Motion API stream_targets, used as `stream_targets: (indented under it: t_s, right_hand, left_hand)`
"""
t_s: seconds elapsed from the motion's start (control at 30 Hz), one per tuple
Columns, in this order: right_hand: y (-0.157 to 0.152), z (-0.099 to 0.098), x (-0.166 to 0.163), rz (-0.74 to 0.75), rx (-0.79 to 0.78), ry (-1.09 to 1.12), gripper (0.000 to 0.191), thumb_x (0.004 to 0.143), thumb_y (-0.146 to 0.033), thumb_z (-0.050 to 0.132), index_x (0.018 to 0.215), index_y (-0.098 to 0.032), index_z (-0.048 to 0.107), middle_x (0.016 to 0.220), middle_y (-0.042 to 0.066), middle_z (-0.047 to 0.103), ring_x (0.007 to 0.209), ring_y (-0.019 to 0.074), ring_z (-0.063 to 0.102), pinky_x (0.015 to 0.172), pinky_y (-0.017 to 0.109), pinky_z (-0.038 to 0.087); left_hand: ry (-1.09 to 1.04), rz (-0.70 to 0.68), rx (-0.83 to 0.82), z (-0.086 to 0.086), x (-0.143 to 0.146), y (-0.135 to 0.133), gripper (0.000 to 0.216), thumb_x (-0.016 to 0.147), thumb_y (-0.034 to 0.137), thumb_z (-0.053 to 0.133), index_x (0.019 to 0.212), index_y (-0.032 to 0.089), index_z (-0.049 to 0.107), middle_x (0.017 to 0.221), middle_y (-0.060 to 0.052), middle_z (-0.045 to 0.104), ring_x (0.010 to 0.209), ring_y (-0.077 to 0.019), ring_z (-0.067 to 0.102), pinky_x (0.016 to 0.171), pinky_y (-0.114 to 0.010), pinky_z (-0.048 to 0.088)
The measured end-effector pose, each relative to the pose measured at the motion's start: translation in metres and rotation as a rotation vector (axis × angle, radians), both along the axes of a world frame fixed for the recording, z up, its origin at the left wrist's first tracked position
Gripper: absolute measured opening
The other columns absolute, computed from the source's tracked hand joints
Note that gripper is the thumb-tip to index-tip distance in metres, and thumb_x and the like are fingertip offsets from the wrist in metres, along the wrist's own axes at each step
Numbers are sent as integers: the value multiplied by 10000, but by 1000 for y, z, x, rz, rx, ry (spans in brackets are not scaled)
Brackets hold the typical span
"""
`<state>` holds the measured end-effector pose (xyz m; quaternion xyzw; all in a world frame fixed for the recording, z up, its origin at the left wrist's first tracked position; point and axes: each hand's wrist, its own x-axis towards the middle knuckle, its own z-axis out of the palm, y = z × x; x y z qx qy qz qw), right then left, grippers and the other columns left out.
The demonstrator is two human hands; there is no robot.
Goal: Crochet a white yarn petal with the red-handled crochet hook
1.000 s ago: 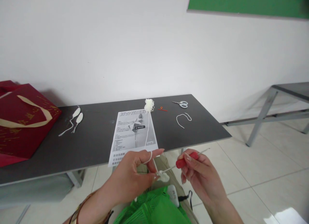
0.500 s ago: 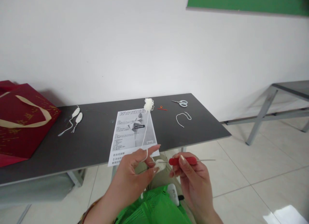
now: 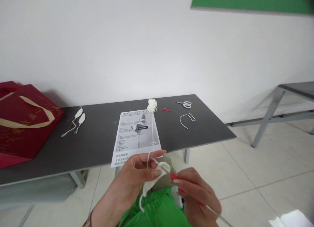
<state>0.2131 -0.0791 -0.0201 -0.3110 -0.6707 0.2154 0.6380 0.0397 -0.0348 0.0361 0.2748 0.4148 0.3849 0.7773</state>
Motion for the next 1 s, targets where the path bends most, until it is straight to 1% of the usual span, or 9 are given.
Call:
stream_targets:
  t_s: [0.07, 0.1, 0.2, 0.4, 0.6, 0.73, 0.8, 0.93, 1.0]
  right_hand:
    - [4, 2, -2, 80, -175, 250, 225, 873, -127, 563, 1011, -228, 709, 808, 50, 680, 630, 152, 639, 493, 254, 535]
    - [5, 3, -1, 114, -246, 329, 185, 871, -163, 586, 978, -232, 720, 783, 42, 670, 602, 147, 636, 477, 246, 526]
    - [4, 8, 3, 208, -357, 420, 137, 852, -201, 635, 938, -227, 739, 778, 44, 675, 584, 143, 641, 477, 236, 526]
    - [1, 19, 18, 298, -447, 406, 126, 850, -212, 652, 929, -225, 750, 797, 51, 691, 619, 139, 643, 524, 233, 538]
    - [1, 27, 26, 305, -492, 375, 105, 841, -241, 667, 905, -233, 750, 738, 44, 681, 582, 139, 631, 474, 226, 512]
    - [3, 36, 30, 296, -466, 279, 101, 841, -247, 672, 899, -239, 754, 685, 37, 685, 604, 146, 638, 500, 228, 503]
    - [4, 41, 34, 301, -453, 208, 100, 836, -242, 679, 897, -237, 758, 708, 48, 704, 612, 146, 641, 507, 229, 500]
    - [6, 49, 42, 369, -439, 69, 127, 823, -185, 689, 907, -239, 766, 753, 61, 713, 622, 139, 646, 509, 219, 503]
    - [6, 52, 46, 426, -459, 30, 162, 849, -164, 652, 936, -244, 763, 790, 68, 709, 607, 125, 640, 496, 205, 504]
  left_hand:
    - [32, -59, 30, 0, -5, 3, 416, 570, 142, 845, 976, 205, 774, 669, 17, 620, 618, -82, 539, 631, -190, 421]
    - [62, -94, 57, -1, -8, 4, 422, 581, 142, 841, 991, 217, 769, 690, 15, 627, 629, -86, 541, 629, -193, 421]
    - [157, -242, 109, 0, -17, 9, 427, 591, 153, 840, 1003, 235, 764, 717, 21, 614, 626, -88, 534, 597, -191, 413]
    - [218, -492, 151, 12, -27, 22, 418, 577, 103, 803, 971, 241, 775, 671, 39, 575, 587, -74, 493, 556, -176, 394]
    - [223, -687, 235, 12, -33, 34, 453, 596, 118, 791, 1031, 238, 755, 696, 11, 659, 632, -118, 555, 583, -212, 410]
    - [233, -765, 256, 12, -34, 38, 444, 598, 143, 802, 1031, 233, 756, 697, 12, 669, 618, -111, 548, 592, -213, 416]
    - [244, -793, 259, 14, -34, 38, 432, 600, 156, 804, 1023, 231, 759, 694, 14, 674, 615, -110, 551, 590, -211, 416]
    - [242, -844, 224, 16, -34, 40, 409, 592, 140, 795, 992, 221, 769, 657, 21, 688, 569, -99, 549, 586, -210, 416]
    - [238, -866, 216, 16, -34, 41, 414, 586, 127, 786, 990, 216, 770, 651, 22, 689, 561, -95, 549, 582, -206, 418]
